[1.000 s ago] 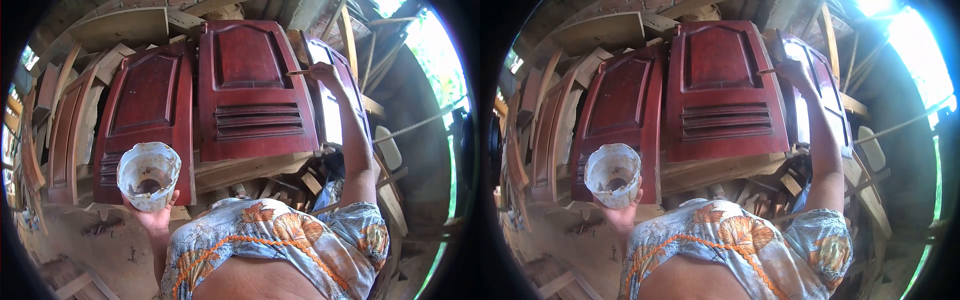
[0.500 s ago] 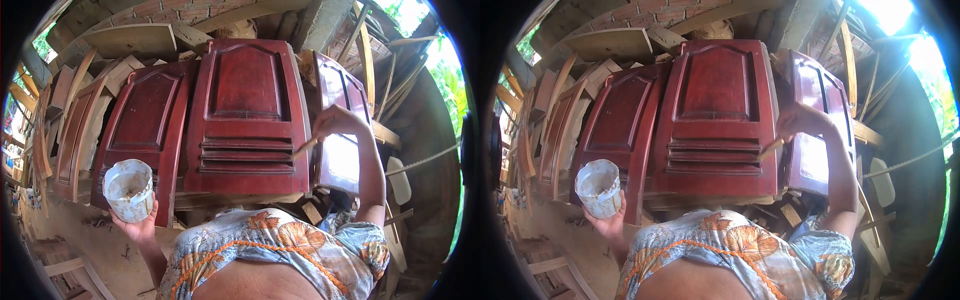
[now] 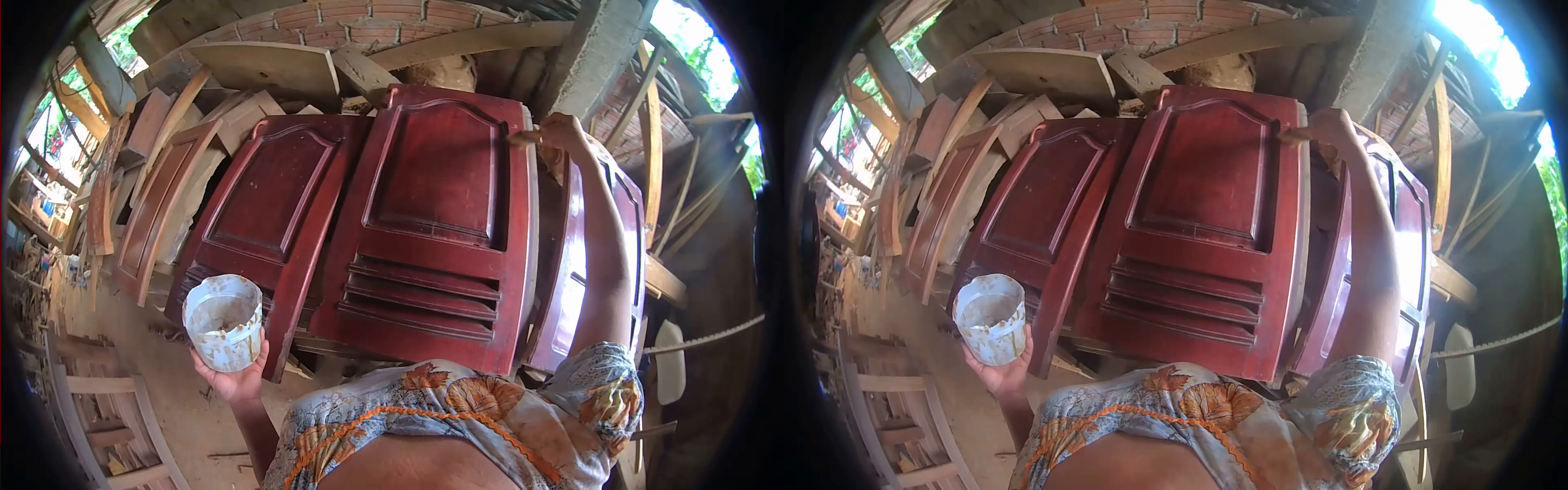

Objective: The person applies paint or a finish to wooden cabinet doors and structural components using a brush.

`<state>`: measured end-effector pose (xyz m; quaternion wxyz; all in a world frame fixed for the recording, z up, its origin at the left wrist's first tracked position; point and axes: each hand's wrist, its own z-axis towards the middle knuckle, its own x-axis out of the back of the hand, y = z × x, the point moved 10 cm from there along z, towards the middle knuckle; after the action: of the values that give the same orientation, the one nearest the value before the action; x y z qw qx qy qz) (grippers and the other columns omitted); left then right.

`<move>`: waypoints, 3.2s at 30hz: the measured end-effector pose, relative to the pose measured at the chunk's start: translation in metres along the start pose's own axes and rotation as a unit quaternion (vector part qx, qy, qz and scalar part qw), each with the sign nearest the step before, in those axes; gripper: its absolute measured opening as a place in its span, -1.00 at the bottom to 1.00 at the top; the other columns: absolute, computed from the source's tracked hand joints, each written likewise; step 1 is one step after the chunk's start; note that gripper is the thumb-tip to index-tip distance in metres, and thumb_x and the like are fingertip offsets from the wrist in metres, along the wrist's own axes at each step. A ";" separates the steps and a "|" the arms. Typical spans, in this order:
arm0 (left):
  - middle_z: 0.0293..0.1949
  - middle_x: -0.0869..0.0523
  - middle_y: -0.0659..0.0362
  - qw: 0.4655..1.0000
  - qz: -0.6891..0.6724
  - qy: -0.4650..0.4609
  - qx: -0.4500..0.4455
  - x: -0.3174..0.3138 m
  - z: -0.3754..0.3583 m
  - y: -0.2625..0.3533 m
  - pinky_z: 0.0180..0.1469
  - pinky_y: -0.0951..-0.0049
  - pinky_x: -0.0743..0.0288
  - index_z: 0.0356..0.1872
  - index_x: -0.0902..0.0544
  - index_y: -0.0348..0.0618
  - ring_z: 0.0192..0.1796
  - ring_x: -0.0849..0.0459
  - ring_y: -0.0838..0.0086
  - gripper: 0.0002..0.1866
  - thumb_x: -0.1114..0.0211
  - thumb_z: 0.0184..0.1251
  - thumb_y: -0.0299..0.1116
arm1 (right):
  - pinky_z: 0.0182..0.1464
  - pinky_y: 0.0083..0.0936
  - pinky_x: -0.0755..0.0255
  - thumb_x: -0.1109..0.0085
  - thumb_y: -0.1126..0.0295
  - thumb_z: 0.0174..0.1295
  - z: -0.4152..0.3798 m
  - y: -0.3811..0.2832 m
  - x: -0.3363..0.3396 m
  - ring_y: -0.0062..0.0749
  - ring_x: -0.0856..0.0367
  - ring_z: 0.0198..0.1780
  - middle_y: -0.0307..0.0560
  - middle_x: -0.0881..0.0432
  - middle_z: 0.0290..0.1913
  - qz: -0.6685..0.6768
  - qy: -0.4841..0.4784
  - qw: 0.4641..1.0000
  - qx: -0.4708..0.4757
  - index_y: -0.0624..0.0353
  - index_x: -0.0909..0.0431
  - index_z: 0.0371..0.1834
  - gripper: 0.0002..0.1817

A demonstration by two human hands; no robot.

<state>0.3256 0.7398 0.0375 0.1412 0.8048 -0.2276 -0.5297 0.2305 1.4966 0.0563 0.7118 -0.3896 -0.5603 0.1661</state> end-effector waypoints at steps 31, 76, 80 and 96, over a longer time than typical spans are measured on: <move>0.28 -0.43 0.01 0.997 0.064 0.051 -0.008 0.017 0.010 -0.003 -0.06 -0.28 -0.53 0.35 -0.30 0.21 0.14 -0.53 -0.17 -0.19 -0.02 0.16 0.44 | -0.39 -0.40 -0.54 -0.27 0.21 0.14 0.102 -0.035 -0.023 -0.22 -0.67 -0.45 -0.11 -0.69 -0.43 -0.413 0.187 0.834 0.314 0.13 -0.66 -0.42 -0.78; 0.26 -0.45 0.08 0.996 0.075 0.038 -0.023 0.012 0.007 0.007 -0.15 -0.27 -0.56 0.31 -0.35 0.19 0.14 -0.53 -0.09 -0.24 0.06 0.20 0.42 | -0.12 -0.14 -0.51 -0.15 0.18 0.19 0.061 -0.200 -0.239 0.02 -0.65 -0.18 0.13 -0.66 -0.25 -0.107 0.023 0.971 0.212 0.10 -0.67 -0.34 -0.76; 0.28 -0.42 0.06 0.996 0.074 0.047 -0.027 0.014 0.006 0.008 -0.11 -0.26 -0.56 0.33 -0.34 0.17 0.19 -0.50 -0.08 -0.22 0.06 0.19 0.43 | -0.28 -0.15 -0.52 -0.20 0.17 0.15 -0.016 -0.256 -0.259 0.06 -0.65 -0.35 0.12 -0.64 -0.47 -0.119 -0.084 0.952 0.269 0.14 -0.66 -0.41 -0.74; 0.26 -0.43 0.09 0.997 0.061 0.032 -0.023 0.022 0.005 0.010 -0.05 -0.31 -0.52 0.32 -0.34 0.16 0.17 -0.51 -0.06 -0.20 0.06 0.18 0.45 | -0.52 -0.59 -0.61 -0.21 0.44 0.20 0.005 -0.246 -0.299 -0.30 -0.73 -0.45 0.08 -0.68 -0.37 0.270 -0.293 0.915 0.068 0.46 -0.59 -0.19 -0.75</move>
<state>0.3261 0.7195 0.0230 0.1996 0.8024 -0.2595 -0.4990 0.0824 1.1398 0.0390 0.4691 -0.4102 -0.6044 0.4964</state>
